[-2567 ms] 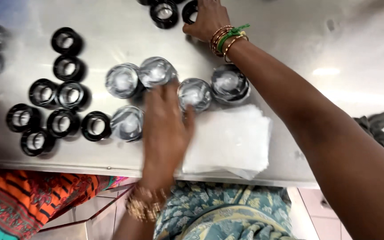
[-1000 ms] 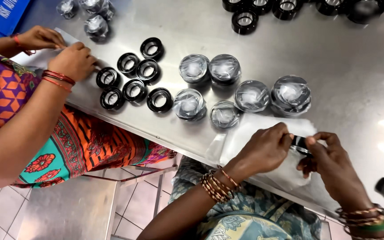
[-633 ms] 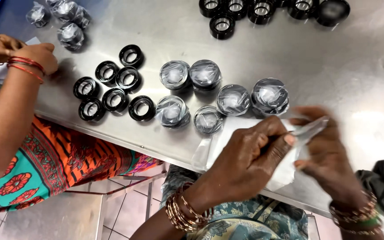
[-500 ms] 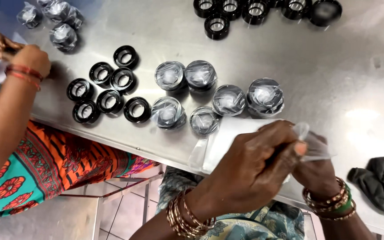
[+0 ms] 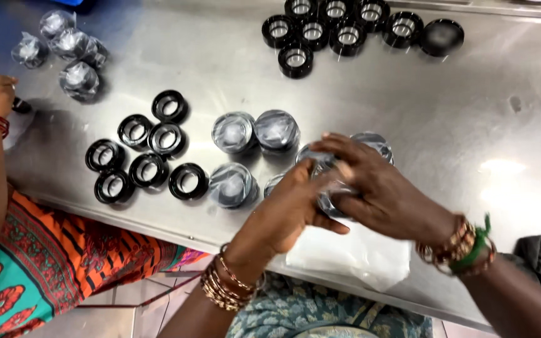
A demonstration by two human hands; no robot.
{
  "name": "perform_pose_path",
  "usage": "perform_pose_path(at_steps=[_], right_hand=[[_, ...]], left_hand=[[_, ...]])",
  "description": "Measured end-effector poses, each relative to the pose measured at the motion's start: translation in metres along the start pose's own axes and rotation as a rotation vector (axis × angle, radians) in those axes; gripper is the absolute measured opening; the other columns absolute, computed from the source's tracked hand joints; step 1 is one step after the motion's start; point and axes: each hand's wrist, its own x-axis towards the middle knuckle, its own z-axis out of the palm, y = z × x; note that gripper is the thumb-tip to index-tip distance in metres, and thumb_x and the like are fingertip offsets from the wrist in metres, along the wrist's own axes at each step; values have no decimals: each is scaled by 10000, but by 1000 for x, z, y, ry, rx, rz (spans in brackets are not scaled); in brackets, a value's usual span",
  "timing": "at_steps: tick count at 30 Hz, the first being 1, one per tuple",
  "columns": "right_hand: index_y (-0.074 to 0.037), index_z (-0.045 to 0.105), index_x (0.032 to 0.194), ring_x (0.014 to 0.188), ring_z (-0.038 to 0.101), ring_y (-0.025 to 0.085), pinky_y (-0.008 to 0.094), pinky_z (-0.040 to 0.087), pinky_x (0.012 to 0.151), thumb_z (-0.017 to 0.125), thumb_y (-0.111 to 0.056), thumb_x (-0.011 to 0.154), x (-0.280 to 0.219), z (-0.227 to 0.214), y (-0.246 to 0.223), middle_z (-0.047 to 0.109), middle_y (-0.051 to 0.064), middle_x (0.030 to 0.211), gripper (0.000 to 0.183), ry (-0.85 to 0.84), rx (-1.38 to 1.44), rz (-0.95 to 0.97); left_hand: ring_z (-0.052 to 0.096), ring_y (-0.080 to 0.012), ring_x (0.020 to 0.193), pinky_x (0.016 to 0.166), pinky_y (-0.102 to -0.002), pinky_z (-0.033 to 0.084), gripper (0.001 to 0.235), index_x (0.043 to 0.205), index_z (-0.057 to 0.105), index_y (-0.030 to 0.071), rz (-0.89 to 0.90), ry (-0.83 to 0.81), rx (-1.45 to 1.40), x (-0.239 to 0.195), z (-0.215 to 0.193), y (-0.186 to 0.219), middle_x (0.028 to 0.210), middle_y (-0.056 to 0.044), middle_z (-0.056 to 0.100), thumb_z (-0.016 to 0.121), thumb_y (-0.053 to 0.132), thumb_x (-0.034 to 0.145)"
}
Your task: The person picks up a stack of plastic bags and places them on the table. They then pick up black metal rings, wrap them individually in the plastic bags by hand, and set them aside on the table.
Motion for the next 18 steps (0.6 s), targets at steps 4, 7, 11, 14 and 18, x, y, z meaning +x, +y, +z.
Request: perform_pose_path(at_steps=[4,7,11,14,18], right_hand=[[-126,668,1198,1435,416,314,519,468,1031,681,-347,917,55,-12,37,251,133,1671,357,-310,236,194],[-162,442,1464,1292,573,240,431,546,1009,625,-338,874,105,-11,82,561,85,1457,642,-165,393,439],[-89,497,1440,1285,602,272,442,510,1072,648,-374,949,156,49,178,562,142,1466,587,-142,26,624],[-15,265,1510,1254,520,413,477,481,1032,731,-478,910,191,86,199,451,323,1417,890,-261,-129,802],[0,221,1497,1217,532,455,505,465,1037,794,-569,799,215,109,205,557,332,1281,1067,-148,-341,732]], left_hand=[[717,-210,674,590,-250,625,441,1305,507,82,26,148,562,18,-2,62,1117,-183,753,662,180,903],[701,-239,687,563,-350,599,364,1270,461,51,374,369,1121,78,-62,85,1086,-171,712,559,26,920],[687,-380,761,734,-495,560,464,1277,496,29,631,590,1792,148,-163,99,960,-221,720,555,-73,828],[700,-400,880,779,-501,570,291,1189,537,30,702,619,1950,176,-203,101,997,-193,718,565,7,901],[586,-449,1099,848,-521,522,377,1204,548,21,299,549,2030,177,-200,118,1188,-214,625,630,100,844]])
